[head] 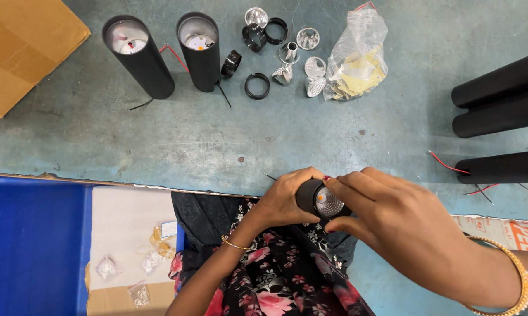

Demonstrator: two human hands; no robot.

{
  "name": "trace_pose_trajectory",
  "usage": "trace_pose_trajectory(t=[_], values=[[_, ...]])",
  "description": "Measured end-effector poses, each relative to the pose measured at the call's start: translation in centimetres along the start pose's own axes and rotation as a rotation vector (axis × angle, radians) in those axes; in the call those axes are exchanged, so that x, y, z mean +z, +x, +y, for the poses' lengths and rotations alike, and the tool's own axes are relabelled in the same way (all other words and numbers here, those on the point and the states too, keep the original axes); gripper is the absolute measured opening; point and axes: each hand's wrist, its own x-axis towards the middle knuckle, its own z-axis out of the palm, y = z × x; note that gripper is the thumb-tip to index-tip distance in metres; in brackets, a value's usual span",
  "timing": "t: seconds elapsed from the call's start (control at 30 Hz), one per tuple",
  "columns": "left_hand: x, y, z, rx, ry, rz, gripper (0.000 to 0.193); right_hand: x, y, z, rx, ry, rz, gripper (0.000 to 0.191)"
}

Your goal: The person assembles cylindrical LED light fixtures by inserting a reflector and securing it with a black ring. They handle multiple units, placing completed ones on the table and picking up new ones to continue the process.

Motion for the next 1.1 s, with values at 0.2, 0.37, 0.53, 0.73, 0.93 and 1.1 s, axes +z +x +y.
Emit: trace_pose_trajectory(t=[0.2, 0.37, 0.53, 0.73, 0.93, 1.1], values=[[-0.1, 0.0, 0.0, -0.039, -0.027, -0.014, 0.063, -0.5, 0.7, 0.4, -0.043, 0.112, 0.028, 0.063], [-0.1, 0.1, 0.0, -0.071, -0.034, -0.04, 0.059, -0.6, 1.1, 0.0, 0.209, 0.103, -0.223, 0.066], [-0.2, 0.1, 0.1, -0.065, -0.034, -0.041, 0.06, -0.9, 1.2, 0.1, 0.24, 0.099, -0.255, 0.066], [-0.1, 0.2, 0.4, -0.092, -0.046, -0.038, 0.061, -0.4, 0.7, 0.3, 0.055, 0.122, -0.042, 0.059], [-0.1, 0.1, 0.2, -0.076, -0.057, -0.031, 0.061, 0.2, 0.6, 0.9, 0.03, 0.022, -0.063, 0.061], [0.0, 0.1, -0.1, -0.014, -0.035, -0.025, 0.061, 0.2, 0.2, 1.3, -0.017, 0.13, 0.007, 0.06]])
